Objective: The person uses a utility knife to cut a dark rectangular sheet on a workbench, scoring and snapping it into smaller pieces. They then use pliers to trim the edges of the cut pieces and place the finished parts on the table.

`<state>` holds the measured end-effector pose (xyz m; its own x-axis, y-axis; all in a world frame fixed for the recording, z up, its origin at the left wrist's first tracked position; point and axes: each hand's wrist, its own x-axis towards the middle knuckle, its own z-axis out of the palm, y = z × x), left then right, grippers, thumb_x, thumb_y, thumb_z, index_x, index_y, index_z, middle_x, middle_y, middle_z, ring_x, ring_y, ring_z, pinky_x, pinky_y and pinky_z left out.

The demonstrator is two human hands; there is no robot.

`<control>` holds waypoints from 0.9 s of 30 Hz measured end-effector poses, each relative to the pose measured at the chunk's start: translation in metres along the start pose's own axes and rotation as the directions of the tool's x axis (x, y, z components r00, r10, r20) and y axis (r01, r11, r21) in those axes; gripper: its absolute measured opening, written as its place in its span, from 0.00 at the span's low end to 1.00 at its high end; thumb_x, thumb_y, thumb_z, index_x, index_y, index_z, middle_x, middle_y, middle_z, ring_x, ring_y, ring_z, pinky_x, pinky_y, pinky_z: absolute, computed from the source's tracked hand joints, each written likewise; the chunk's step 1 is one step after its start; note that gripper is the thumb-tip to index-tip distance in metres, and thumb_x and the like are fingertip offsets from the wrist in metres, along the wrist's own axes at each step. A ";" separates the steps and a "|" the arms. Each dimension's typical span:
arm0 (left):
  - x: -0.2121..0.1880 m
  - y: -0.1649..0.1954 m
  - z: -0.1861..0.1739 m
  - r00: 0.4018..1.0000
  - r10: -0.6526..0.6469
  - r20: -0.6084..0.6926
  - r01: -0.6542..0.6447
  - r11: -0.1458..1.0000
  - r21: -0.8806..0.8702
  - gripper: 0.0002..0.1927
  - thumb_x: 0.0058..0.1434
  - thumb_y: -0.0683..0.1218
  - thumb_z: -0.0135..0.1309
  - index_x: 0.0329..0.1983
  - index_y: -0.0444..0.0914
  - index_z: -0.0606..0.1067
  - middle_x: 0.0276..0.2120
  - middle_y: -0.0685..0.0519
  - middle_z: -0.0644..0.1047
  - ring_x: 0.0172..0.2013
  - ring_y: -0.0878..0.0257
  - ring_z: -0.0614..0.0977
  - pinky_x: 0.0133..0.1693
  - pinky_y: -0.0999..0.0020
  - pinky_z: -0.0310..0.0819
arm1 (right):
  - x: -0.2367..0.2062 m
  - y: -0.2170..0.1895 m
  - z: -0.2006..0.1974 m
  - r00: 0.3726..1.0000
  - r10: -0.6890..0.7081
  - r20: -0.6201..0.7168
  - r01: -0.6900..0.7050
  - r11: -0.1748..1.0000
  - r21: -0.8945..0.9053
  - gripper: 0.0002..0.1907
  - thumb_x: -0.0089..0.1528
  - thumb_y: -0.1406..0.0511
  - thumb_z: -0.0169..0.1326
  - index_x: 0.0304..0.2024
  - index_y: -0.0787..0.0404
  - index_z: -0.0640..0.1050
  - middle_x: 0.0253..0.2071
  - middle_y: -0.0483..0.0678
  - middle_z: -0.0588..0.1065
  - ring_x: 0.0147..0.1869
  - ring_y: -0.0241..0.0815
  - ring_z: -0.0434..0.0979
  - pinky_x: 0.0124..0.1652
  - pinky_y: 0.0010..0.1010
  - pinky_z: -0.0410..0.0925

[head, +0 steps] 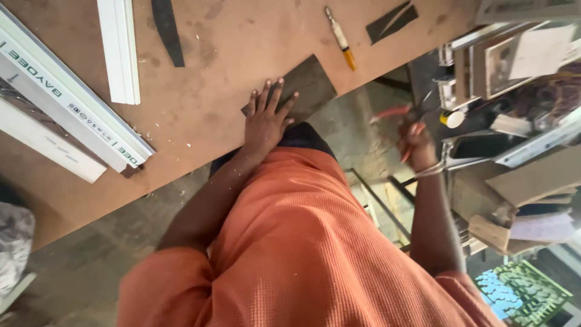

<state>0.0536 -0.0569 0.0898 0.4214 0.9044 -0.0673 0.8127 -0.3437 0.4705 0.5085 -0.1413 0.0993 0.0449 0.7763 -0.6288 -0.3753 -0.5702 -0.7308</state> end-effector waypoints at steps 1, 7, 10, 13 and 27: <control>0.001 -0.005 -0.002 0.998 0.056 0.009 -0.056 0.997 0.059 0.36 0.62 0.61 0.57 0.75 0.58 0.66 0.77 0.51 0.55 0.76 0.49 0.54 0.70 0.39 0.46 | -0.017 -0.002 0.014 0.999 -0.011 0.034 0.011 1.000 -0.018 0.17 0.69 0.65 0.55 0.57 0.59 0.65 0.50 0.48 0.69 0.45 0.43 0.69 0.41 0.36 0.68; 0.020 -0.065 -0.019 0.897 0.395 0.199 -0.434 0.874 0.219 0.29 0.62 0.60 0.53 0.68 0.69 0.66 0.77 0.57 0.53 0.76 0.51 0.49 0.70 0.34 0.37 | -0.080 -0.013 0.080 0.981 -0.017 0.195 0.052 0.984 -0.173 0.37 0.68 0.59 0.50 0.76 0.63 0.55 0.74 0.57 0.58 0.78 0.60 0.57 0.66 0.57 0.65; 0.034 -0.090 -0.021 0.845 0.448 0.294 -0.535 0.716 0.448 0.29 0.62 0.54 0.48 0.63 0.81 0.67 0.79 0.62 0.52 0.77 0.58 0.48 0.72 0.42 0.35 | -0.069 -0.003 0.071 0.987 0.044 0.153 0.004 0.953 -0.302 0.29 0.71 0.63 0.42 0.73 0.66 0.57 0.75 0.55 0.59 0.79 0.58 0.59 0.65 0.54 0.63; 0.036 -0.097 -0.026 0.868 0.483 0.111 -0.496 0.840 0.221 0.24 0.71 0.49 0.49 0.64 0.71 0.71 0.80 0.58 0.55 0.78 0.57 0.53 0.75 0.45 0.42 | -0.037 0.006 0.040 0.976 0.216 0.037 -0.153 0.793 -0.589 0.19 0.69 0.69 0.42 0.58 0.77 0.59 0.75 0.59 0.65 0.72 0.61 0.71 0.38 0.67 0.58; -0.081 0.068 0.105 0.317 -0.897 0.307 0.308 -0.209 -0.928 0.27 0.59 0.49 0.67 0.56 0.38 0.69 0.38 0.51 0.80 0.38 0.63 0.80 0.41 0.69 0.76 | 0.099 -0.056 0.007 0.896 0.035 0.443 0.347 0.565 -0.748 0.11 0.71 0.62 0.47 0.47 0.64 0.74 0.36 0.46 0.70 0.39 0.36 0.68 0.39 0.29 0.63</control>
<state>0.1167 -0.1804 0.0344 -0.4718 0.5173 -0.7140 -0.4138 0.5852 0.6974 0.5270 -0.0307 0.0797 -0.3826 0.7946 -0.4714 0.4962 -0.2537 -0.8303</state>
